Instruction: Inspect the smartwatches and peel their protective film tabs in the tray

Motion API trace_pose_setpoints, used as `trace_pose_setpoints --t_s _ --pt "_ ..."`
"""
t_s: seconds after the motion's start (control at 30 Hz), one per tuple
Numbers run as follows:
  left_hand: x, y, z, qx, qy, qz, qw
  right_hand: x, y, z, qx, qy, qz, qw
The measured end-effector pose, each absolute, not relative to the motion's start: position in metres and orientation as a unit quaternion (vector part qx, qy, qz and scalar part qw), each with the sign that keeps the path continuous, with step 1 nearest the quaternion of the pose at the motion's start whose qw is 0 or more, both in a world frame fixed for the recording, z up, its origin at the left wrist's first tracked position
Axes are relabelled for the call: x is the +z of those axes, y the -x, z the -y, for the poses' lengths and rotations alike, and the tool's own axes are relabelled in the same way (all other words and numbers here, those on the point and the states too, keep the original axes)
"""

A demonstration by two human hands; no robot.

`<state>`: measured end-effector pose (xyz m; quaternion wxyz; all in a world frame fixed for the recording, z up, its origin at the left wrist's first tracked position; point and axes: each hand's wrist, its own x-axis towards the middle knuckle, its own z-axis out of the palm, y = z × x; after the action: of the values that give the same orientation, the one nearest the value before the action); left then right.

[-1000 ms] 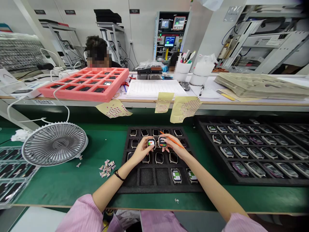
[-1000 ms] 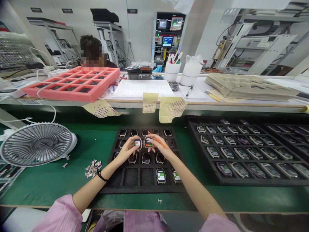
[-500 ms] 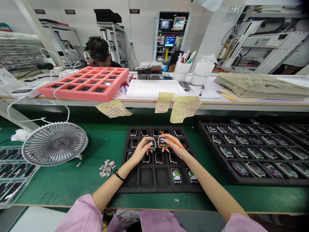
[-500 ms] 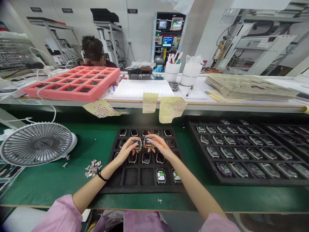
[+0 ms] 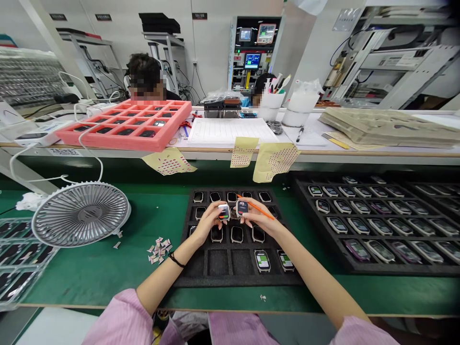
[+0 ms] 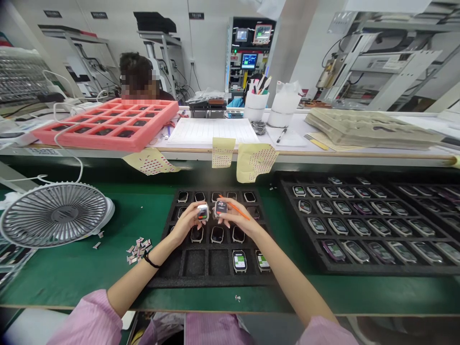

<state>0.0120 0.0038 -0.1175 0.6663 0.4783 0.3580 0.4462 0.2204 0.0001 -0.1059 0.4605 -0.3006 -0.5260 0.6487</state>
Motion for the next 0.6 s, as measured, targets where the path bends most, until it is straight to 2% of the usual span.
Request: trace_pose_setpoints --t_s 0.6 --pt "-0.1184 -0.0116 -0.0035 0.467 -0.502 -0.367 0.628 -0.1058 -0.2217 -0.0001 0.638 0.317 0.528 0.462"
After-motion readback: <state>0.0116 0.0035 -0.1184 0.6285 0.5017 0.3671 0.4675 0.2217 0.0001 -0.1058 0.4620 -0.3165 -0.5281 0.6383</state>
